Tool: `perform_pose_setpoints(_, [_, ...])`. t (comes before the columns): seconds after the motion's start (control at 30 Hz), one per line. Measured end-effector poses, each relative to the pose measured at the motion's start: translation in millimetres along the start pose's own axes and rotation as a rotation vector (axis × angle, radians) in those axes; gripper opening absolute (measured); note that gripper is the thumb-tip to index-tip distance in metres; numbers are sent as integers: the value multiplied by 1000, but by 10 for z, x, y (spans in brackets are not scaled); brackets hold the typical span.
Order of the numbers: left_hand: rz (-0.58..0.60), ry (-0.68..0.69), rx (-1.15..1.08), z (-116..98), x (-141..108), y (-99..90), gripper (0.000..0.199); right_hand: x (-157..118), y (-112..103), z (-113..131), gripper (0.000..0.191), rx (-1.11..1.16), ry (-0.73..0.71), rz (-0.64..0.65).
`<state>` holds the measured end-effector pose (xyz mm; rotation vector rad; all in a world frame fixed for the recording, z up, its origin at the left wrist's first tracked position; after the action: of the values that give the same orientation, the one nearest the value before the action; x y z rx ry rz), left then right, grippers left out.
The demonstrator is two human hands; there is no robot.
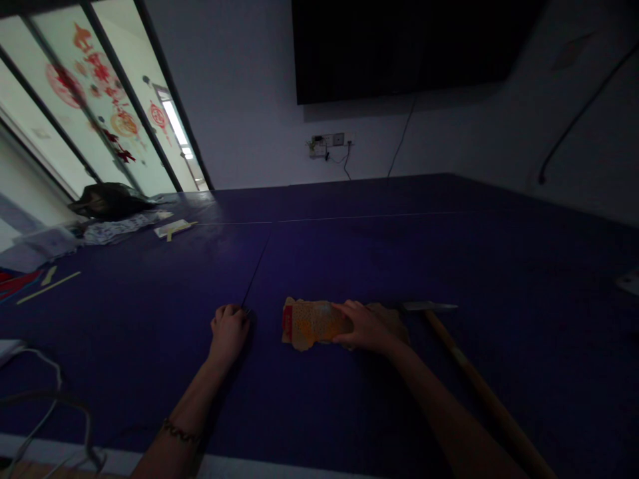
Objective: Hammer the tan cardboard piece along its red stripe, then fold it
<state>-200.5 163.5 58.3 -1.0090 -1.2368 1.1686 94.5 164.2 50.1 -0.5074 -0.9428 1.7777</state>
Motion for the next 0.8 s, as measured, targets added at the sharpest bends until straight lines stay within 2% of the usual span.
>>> perform_pose_setpoints(0.2, [-28, -90, 49, -43, -2, -5, 23, 0, 9, 0, 69, -1, 3, -16])
perform_pose_setpoints(0.57, [27, -67, -44, -20, -15, 22, 17, 13, 25, -27, 69, 0, -11, -26])
perform_pose_setpoints(0.67, [-12, -43, -195, -23, -29, 24, 12, 14, 22, -23, 67, 7, -22, -26])
perform_pose_setpoints(0.8, [-102, 62, -690, -140, -56, -52, 11, 11, 18, -19, 66, 14, -34, -35])
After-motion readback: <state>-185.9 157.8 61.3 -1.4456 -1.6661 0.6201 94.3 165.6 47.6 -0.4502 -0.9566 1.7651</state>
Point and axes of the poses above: each hand's wrist, its own x-axis towards the middle knuckle, its own y-axis out of the palm, z = x × y, the point moved 2 cm from there along x, towards the middle knuckle, and after that the axes turned 7 degrees about x, right-handed, at the moved point
